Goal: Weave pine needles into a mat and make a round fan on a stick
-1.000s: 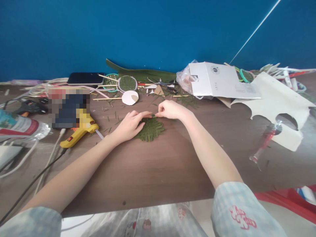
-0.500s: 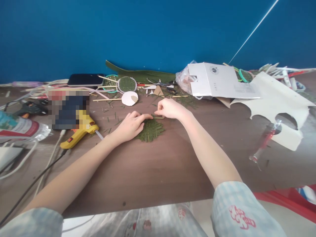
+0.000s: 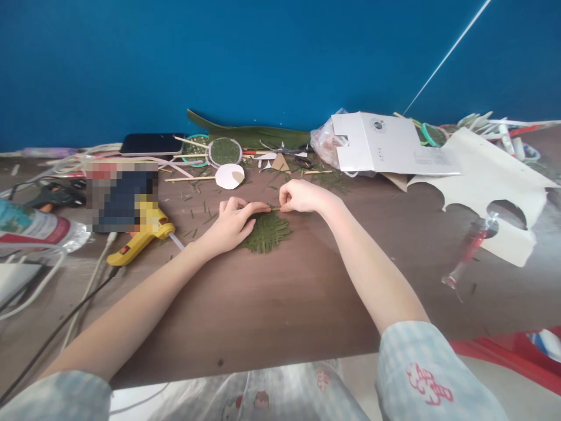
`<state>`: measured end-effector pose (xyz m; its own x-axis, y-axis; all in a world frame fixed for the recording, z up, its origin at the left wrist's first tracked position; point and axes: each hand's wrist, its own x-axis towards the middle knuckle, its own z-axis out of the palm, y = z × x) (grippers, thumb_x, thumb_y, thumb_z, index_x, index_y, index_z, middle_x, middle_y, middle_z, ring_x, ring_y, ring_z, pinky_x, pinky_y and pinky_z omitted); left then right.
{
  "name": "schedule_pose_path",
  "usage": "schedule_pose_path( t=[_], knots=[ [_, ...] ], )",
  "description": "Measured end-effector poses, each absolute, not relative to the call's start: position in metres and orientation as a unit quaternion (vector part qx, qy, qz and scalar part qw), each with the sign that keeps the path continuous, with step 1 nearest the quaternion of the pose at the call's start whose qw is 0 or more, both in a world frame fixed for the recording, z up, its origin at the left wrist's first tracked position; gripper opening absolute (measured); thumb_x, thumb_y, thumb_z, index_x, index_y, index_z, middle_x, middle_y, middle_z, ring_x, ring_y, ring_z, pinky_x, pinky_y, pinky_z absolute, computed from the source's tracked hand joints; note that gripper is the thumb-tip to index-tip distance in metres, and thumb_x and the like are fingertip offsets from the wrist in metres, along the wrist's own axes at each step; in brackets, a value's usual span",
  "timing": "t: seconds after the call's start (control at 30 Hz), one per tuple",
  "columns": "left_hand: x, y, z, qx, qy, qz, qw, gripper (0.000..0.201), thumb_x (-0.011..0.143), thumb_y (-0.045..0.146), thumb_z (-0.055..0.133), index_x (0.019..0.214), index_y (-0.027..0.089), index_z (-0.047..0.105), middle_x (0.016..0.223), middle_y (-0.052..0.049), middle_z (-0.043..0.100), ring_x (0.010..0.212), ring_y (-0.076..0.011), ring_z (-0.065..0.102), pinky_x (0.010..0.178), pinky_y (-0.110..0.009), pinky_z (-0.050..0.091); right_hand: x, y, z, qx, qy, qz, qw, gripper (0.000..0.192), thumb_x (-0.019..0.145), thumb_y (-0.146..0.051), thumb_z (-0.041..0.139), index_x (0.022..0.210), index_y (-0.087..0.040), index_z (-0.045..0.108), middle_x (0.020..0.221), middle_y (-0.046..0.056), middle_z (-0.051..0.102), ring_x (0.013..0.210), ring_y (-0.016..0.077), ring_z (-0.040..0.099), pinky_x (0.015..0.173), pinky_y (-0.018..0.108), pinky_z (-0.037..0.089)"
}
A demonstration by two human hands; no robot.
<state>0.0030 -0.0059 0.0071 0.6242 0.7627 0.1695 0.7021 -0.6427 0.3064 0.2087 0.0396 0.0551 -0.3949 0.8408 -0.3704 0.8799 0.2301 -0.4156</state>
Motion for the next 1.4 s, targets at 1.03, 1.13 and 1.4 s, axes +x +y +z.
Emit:
schedule_pose_path(
  t=[1.03, 1.13, 1.4],
  knots=[
    [-0.0009, -0.0003, -0.0001, 0.852, 0.418, 0.272, 0.163, 0.038, 0.074, 0.008, 0.056, 0.109, 0.019, 0.044, 0.113, -0.007, 0.049, 0.081, -0.0138, 0.056, 0.081, -0.032, 0.048, 0.2145, 0.0439, 0.0522, 0.501, 0.793, -0.347, -0.008, 0.001, 0.069, -0.018, 0.060, 0.070, -0.019, 0.060, 0.072, 0.001, 0.064, 0.062, 0.0131, 0.054, 0.054, 0.025, 0.037],
    [-0.0004, -0.0003, -0.0006, 0.842, 0.432, 0.273, 0.174, 0.037, 0.074, 0.009, 0.057, 0.107, 0.019, 0.044, 0.110, -0.006, 0.049, 0.081, -0.0137, 0.057, 0.080, -0.032, 0.048, 0.2142, 0.0437, 0.0526, 0.505, 0.788, -0.352, -0.004, 0.002, 0.068, -0.019, 0.060, 0.070, -0.019, 0.060, 0.073, 0.001, 0.064, 0.062, 0.0130, 0.055, 0.054, 0.025, 0.038],
    [0.0003, 0.0019, 0.0020, 0.817, 0.458, 0.270, 0.223, 0.038, 0.073, 0.012, 0.059, 0.107, 0.018, 0.045, 0.106, -0.005, 0.049, 0.082, -0.0138, 0.057, 0.082, -0.032, 0.047, 0.2118, 0.0418, 0.0544, 0.511, 0.785, -0.352, -0.002, 0.002, 0.068, -0.019, 0.060, 0.070, -0.019, 0.060, 0.073, 0.001, 0.064, 0.062, 0.0131, 0.055, 0.057, 0.025, 0.038]
  ],
)
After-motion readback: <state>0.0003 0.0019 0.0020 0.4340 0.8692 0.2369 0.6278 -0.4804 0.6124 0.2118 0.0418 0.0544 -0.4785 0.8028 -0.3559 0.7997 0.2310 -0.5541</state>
